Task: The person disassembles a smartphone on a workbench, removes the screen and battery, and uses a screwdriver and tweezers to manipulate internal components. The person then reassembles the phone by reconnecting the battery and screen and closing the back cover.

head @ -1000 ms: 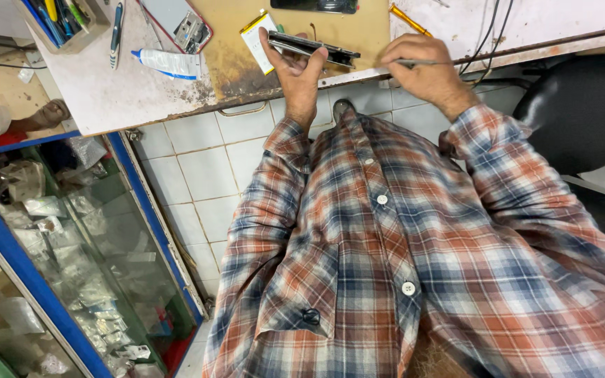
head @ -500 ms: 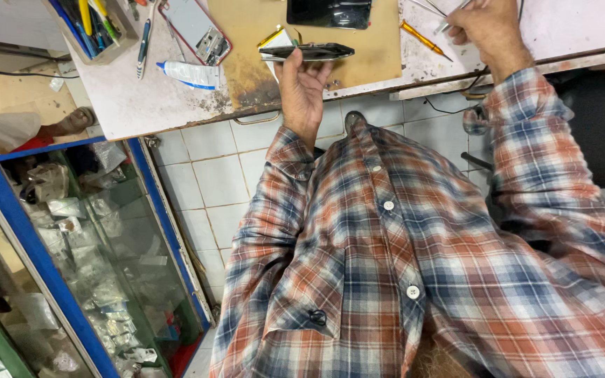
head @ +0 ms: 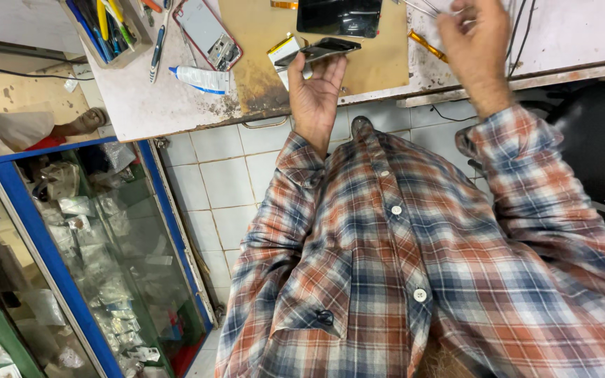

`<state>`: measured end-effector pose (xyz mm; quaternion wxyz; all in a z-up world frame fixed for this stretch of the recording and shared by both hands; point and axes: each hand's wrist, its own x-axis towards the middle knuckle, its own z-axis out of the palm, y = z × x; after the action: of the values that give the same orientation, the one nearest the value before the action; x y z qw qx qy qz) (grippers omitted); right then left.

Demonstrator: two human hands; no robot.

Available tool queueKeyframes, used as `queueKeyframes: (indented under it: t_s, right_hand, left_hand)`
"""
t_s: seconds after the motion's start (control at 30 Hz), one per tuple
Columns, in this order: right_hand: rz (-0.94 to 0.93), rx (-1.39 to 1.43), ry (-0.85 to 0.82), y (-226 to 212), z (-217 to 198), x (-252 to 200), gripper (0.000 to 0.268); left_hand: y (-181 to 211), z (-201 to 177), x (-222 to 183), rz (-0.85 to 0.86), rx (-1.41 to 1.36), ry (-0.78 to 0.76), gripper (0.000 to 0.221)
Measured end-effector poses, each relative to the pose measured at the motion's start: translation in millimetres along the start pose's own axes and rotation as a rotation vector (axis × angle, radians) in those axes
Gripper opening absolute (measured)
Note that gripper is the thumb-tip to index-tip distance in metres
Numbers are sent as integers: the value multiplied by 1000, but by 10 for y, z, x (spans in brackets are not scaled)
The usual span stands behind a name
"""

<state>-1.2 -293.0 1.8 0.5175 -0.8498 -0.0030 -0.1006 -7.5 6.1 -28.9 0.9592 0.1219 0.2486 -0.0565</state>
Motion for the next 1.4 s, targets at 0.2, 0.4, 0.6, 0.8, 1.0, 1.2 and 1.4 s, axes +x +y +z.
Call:
queueKeyframes:
  t_s: [0.2, 0.4, 0.6, 0.8, 1.0, 1.2, 1.4]
  right_hand:
    - [209, 487, -261, -661, 640, -10, 69]
    - [477, 747, -194, -1029, 1220, -24, 87]
    - [402, 1012, -96, -1147, 1407, 91, 41]
    - [159, 516, -156, -1400, 1319, 218, 54]
    - [-117, 38, -164, -1510, 1338, 222, 82]
    - [-195, -439, -334, -1564, 1226, 412, 89]
    - [-224, -568, -425, -1911, 1208, 258, 95]
  left_hand:
    - [-117, 118, 47, 48, -52, 55, 40]
    - [-280, 373, 2, 330, 134, 202, 75]
    - [-416, 416, -68, 249, 188, 300, 109]
    - [-355, 347, -251, 65, 306, 6, 87]
    - [-132, 47, -548, -274, 263, -224, 87]
    - [132, -358, -786, -117, 843, 86, 80]
    - [139, -60, -525, 129, 408, -142, 70]
